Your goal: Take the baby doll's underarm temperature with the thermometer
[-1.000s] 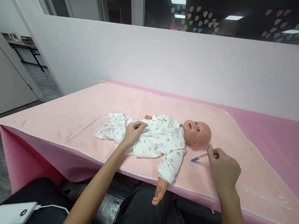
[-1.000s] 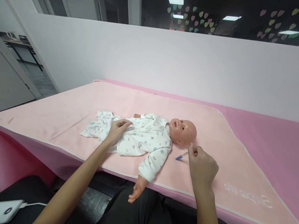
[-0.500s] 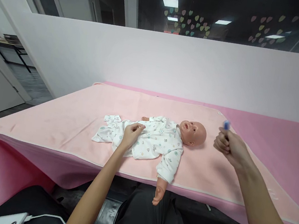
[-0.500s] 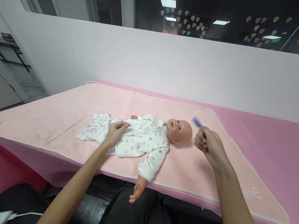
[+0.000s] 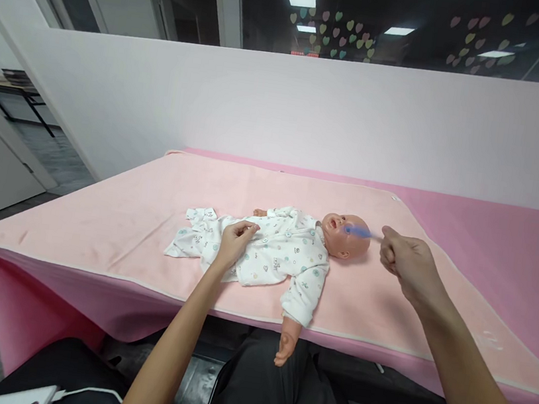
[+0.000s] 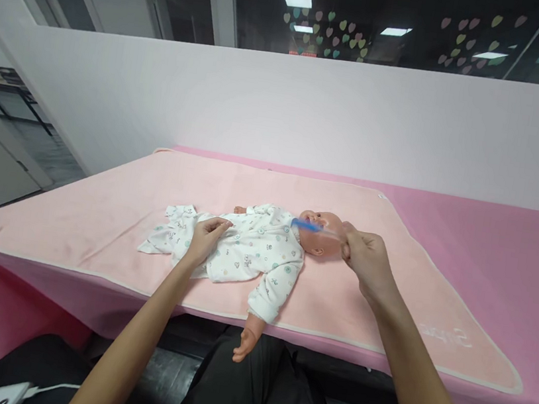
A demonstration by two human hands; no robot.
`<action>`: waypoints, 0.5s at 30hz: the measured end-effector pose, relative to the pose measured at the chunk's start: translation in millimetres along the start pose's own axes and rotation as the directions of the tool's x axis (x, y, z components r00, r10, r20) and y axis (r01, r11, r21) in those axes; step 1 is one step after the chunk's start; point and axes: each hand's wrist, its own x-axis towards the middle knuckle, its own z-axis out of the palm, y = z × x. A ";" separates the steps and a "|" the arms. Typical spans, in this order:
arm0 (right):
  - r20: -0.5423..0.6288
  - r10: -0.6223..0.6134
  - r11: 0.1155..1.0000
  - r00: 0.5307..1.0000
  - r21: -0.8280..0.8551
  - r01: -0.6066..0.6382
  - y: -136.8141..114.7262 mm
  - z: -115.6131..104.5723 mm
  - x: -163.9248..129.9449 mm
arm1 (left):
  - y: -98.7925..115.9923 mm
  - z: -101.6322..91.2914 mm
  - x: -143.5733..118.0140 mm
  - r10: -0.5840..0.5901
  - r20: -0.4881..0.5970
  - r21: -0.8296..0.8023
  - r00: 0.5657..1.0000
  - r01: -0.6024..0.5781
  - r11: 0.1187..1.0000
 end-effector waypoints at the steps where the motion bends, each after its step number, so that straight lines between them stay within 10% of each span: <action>1: 0.011 0.008 1.000 1.000 0.013 -0.008 -0.4 1.3 -0.6 | 0.1 -0.1 -0.1 0.000 0.001 0.002 1.000 0.000 1.000; 15: 0.045 0.086 0.991 0.995 0.098 -0.090 8.0 5.9 -6.8 | -2.0 -0.3 1.0 0.009 -0.001 0.003 1.000 -0.009 1.000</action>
